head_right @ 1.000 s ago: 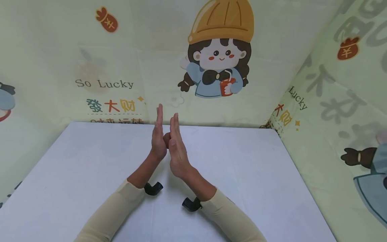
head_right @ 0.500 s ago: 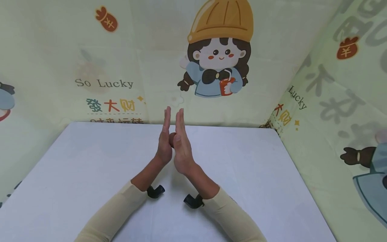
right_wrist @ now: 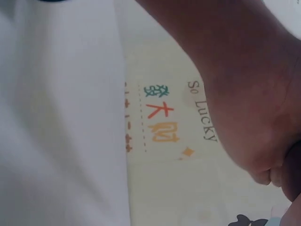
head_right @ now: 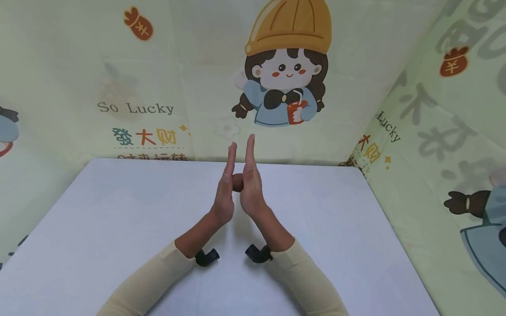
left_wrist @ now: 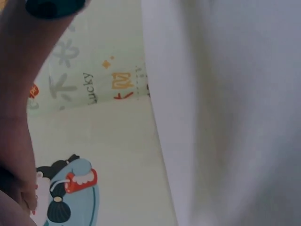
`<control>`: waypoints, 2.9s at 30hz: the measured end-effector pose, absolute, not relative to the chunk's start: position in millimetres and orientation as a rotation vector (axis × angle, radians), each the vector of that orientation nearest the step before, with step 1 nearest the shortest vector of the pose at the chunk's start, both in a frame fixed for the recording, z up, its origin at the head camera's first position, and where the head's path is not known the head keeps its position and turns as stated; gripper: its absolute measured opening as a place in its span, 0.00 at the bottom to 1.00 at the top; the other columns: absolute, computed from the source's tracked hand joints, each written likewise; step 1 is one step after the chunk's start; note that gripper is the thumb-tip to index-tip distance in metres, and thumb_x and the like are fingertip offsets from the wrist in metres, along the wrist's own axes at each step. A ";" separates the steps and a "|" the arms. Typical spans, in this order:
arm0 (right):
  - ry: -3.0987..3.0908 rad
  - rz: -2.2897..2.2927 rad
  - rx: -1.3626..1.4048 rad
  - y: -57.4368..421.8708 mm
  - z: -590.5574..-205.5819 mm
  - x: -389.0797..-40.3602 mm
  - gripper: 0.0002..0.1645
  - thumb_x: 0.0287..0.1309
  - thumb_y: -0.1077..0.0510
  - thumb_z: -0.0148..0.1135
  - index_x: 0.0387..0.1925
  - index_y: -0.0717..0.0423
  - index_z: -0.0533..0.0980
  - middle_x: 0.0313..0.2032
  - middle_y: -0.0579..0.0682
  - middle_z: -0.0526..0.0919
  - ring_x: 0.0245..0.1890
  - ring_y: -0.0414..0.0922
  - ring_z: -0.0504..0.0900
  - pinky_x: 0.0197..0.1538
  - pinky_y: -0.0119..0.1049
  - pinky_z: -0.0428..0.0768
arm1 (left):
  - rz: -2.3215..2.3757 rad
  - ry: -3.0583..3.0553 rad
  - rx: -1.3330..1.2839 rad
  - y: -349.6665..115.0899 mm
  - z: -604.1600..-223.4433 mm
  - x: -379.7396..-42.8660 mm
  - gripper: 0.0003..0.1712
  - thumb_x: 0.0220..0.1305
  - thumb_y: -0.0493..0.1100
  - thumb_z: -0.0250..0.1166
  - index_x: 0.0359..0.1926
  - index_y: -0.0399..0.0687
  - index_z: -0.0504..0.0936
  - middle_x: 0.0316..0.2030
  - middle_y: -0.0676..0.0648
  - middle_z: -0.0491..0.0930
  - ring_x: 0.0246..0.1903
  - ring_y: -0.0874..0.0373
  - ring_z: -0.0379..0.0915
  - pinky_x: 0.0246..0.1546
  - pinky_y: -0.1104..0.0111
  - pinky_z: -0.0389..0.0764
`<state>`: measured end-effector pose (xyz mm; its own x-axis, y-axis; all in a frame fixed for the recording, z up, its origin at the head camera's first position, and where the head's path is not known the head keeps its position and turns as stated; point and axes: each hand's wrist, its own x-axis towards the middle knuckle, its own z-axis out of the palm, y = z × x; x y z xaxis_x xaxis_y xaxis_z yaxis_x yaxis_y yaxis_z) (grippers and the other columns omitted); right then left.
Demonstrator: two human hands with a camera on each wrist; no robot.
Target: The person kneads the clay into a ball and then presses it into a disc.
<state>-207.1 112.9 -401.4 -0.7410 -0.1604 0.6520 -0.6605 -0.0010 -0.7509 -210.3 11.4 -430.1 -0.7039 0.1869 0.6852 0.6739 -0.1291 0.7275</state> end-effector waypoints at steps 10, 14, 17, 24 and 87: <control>-1.785 2.009 0.885 118.1 -404.6 -217.3 0.45 0.83 0.34 0.24 0.84 0.59 0.38 0.84 0.45 0.38 0.82 0.42 0.38 0.80 0.47 0.39 | -1.848 -1.751 -1.020 15.9 -420.4 -191.5 0.48 0.81 0.71 0.28 0.85 0.44 0.37 0.85 0.51 0.35 0.82 0.52 0.24 0.78 0.50 0.34; -1.778 2.043 0.882 115.8 -406.9 -217.5 0.49 0.81 0.30 0.26 0.84 0.60 0.38 0.84 0.46 0.39 0.82 0.42 0.38 0.79 0.47 0.37 | -1.873 -1.730 -1.009 13.5 -414.6 -189.4 0.49 0.80 0.72 0.28 0.85 0.42 0.37 0.85 0.48 0.35 0.82 0.53 0.24 0.78 0.51 0.33; -1.783 2.049 0.877 113.3 -409.9 -217.5 0.49 0.81 0.30 0.25 0.84 0.59 0.39 0.84 0.47 0.40 0.82 0.42 0.38 0.80 0.46 0.37 | -1.906 -1.711 -0.999 10.6 -411.8 -189.9 0.49 0.80 0.72 0.28 0.85 0.42 0.37 0.85 0.48 0.35 0.82 0.54 0.23 0.78 0.51 0.33; -1.817 2.012 0.893 107.0 -416.9 -217.7 0.47 0.82 0.33 0.24 0.84 0.60 0.39 0.84 0.47 0.39 0.83 0.42 0.36 0.80 0.46 0.36 | -1.949 -1.656 -0.954 4.9 -409.1 -193.7 0.44 0.83 0.66 0.28 0.85 0.41 0.39 0.85 0.48 0.37 0.82 0.56 0.25 0.78 0.54 0.33; -1.877 1.725 1.039 89.4 -405.3 -189.4 0.50 0.81 0.30 0.23 0.84 0.61 0.37 0.84 0.51 0.35 0.83 0.48 0.35 0.80 0.49 0.39 | -1.905 -1.824 -0.795 -12.4 -441.2 -240.3 0.40 0.83 0.61 0.29 0.86 0.48 0.42 0.85 0.50 0.37 0.82 0.61 0.26 0.78 0.49 0.33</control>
